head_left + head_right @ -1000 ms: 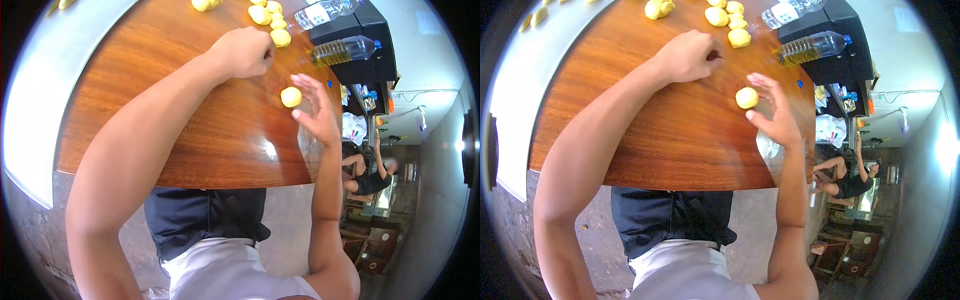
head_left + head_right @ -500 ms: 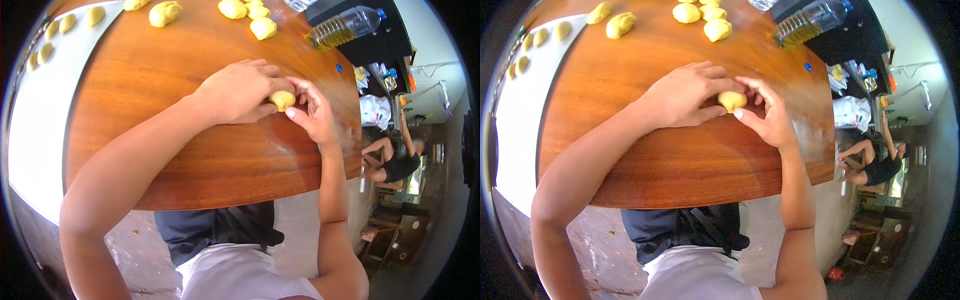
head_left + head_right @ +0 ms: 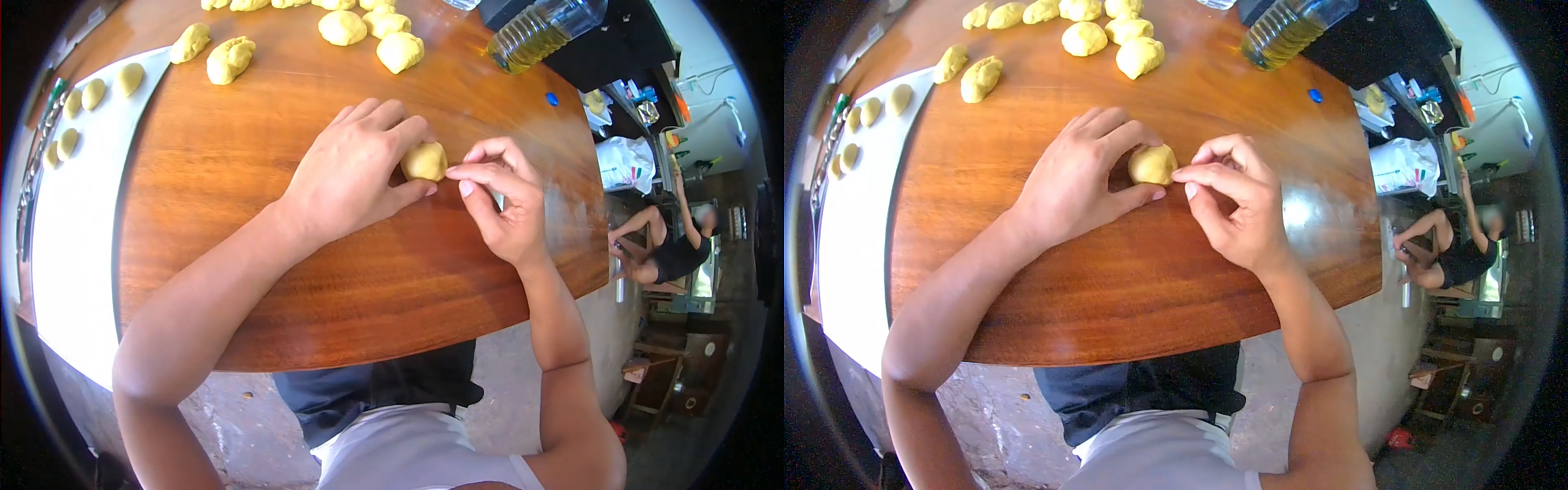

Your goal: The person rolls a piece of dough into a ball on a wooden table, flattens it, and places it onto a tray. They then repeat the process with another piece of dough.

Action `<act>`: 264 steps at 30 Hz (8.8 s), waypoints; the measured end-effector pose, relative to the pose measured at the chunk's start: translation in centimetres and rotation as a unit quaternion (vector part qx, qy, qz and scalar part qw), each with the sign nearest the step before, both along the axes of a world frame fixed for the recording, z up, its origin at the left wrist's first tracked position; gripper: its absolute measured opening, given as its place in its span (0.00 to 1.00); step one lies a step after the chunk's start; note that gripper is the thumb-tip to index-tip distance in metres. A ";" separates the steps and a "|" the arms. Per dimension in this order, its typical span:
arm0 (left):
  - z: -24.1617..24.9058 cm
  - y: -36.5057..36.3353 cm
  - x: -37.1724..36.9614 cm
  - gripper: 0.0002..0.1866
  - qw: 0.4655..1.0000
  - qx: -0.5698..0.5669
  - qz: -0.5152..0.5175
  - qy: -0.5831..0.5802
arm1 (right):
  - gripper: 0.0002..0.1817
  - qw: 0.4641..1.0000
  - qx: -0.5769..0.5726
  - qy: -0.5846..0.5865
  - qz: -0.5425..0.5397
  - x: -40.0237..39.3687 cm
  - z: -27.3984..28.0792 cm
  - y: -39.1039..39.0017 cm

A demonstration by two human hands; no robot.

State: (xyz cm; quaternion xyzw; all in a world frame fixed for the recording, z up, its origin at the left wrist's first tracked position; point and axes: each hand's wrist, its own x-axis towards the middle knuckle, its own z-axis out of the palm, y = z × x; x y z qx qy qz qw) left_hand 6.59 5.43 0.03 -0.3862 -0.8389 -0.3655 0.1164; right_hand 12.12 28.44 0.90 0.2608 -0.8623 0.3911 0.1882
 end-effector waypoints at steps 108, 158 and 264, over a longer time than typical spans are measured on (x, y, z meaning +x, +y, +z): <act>-1.3 -2.5 -5.6 0.16 0.948 0.234 0.160 -0.143 | 0.16 0.966 0.242 0.005 0.087 0.3 0.2 0.4; 1.3 -3.8 -3.0 0.11 0.954 0.207 0.086 -0.197 | 0.14 0.983 0.132 0.128 0.026 -2.9 -2.6 -6.7; -1.5 -3.9 -5.6 0.16 0.980 0.141 0.082 -0.116 | 0.18 0.964 0.136 0.227 0.021 -7.0 -3.5 -4.1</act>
